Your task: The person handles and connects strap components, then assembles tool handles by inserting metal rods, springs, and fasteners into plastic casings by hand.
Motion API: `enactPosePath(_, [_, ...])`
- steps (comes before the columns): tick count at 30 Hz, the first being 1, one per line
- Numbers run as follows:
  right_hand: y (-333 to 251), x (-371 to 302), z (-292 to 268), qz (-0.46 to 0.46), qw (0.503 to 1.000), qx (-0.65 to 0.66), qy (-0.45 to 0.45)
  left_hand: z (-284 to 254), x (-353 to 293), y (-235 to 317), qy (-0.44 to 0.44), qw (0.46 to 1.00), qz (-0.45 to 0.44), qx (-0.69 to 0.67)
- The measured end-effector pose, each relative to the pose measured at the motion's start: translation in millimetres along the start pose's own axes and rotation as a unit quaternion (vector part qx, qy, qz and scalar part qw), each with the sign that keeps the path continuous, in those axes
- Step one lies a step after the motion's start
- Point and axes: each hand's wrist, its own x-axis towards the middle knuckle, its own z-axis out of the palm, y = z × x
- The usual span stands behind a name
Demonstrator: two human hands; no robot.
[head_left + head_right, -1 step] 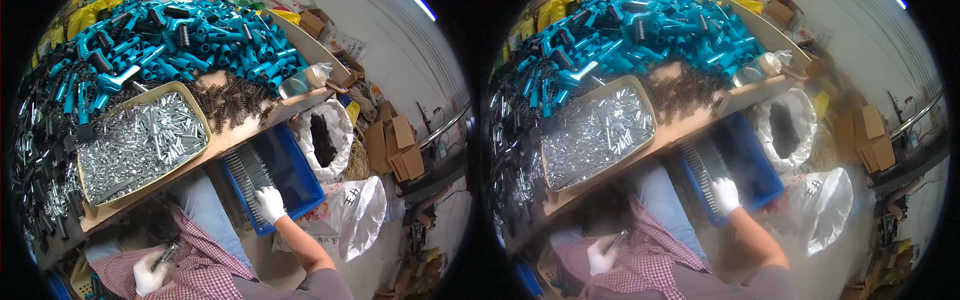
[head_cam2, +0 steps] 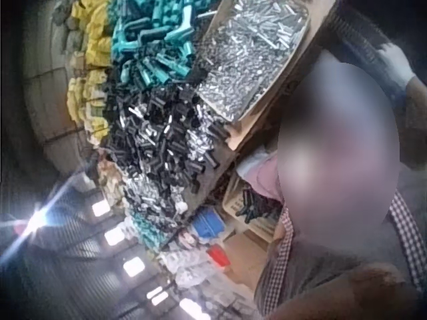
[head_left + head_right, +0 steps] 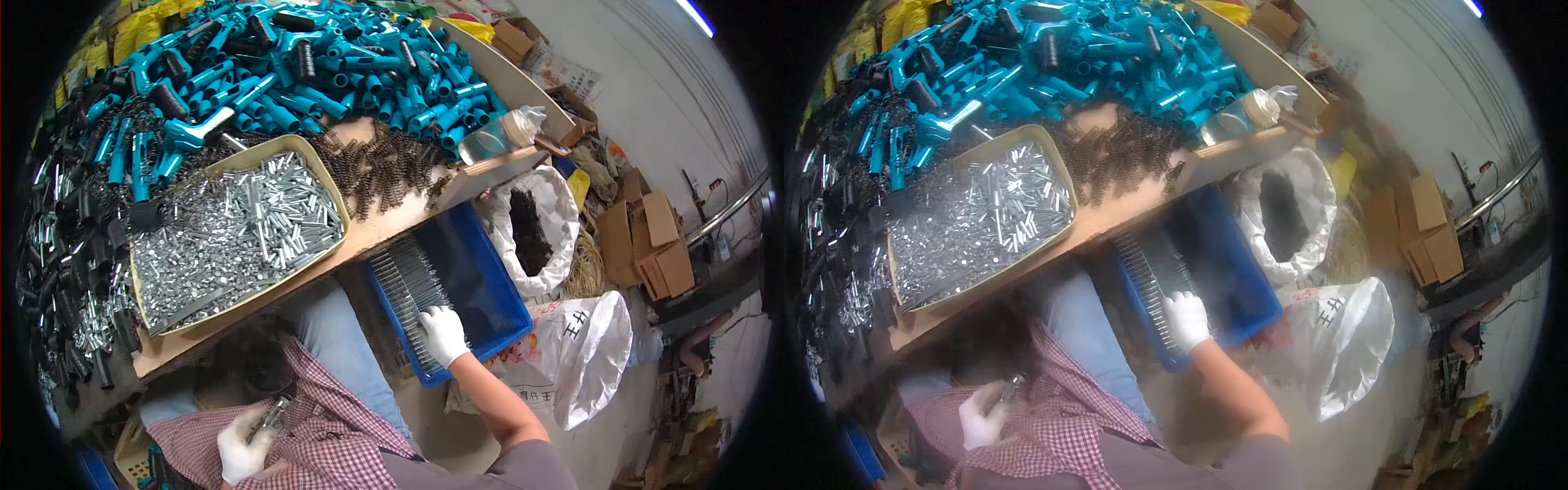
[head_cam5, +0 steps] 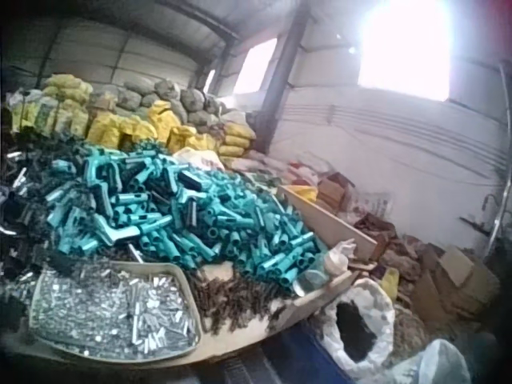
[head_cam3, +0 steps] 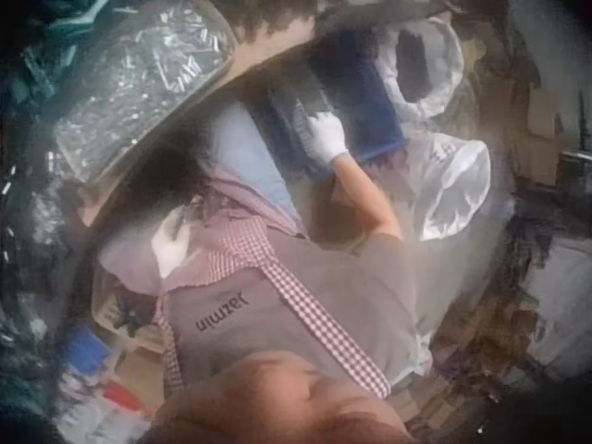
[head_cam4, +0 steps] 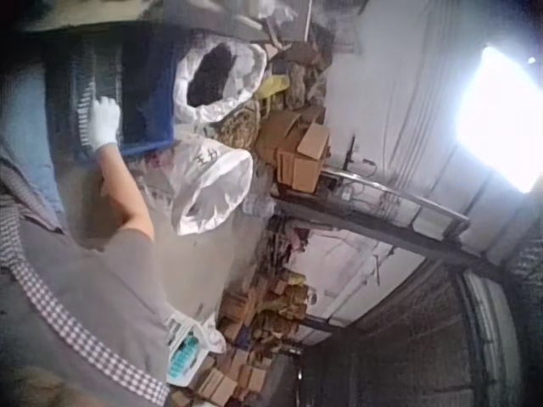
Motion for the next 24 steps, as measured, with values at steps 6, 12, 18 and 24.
enactPosePath(6, [1,19,-4,-0.019,0.992,-0.074,-0.096,-11,-7,-16,0.063,0.990,-0.030,-0.120])
enactPosePath(12, [-10,37,-32,0.056,0.981,-0.032,-0.182,-35,-14,-21,0.065,0.997,0.027,-0.014])
enactPosePath(18, [-127,57,-105,0.198,0.618,0.753,-0.108,-57,-25,5,0.067,0.997,-0.039,-0.016])
enactPosePath(24, [-259,51,-105,0.095,0.308,0.893,-0.313,-49,-21,42,0.218,0.971,0.098,-0.007])
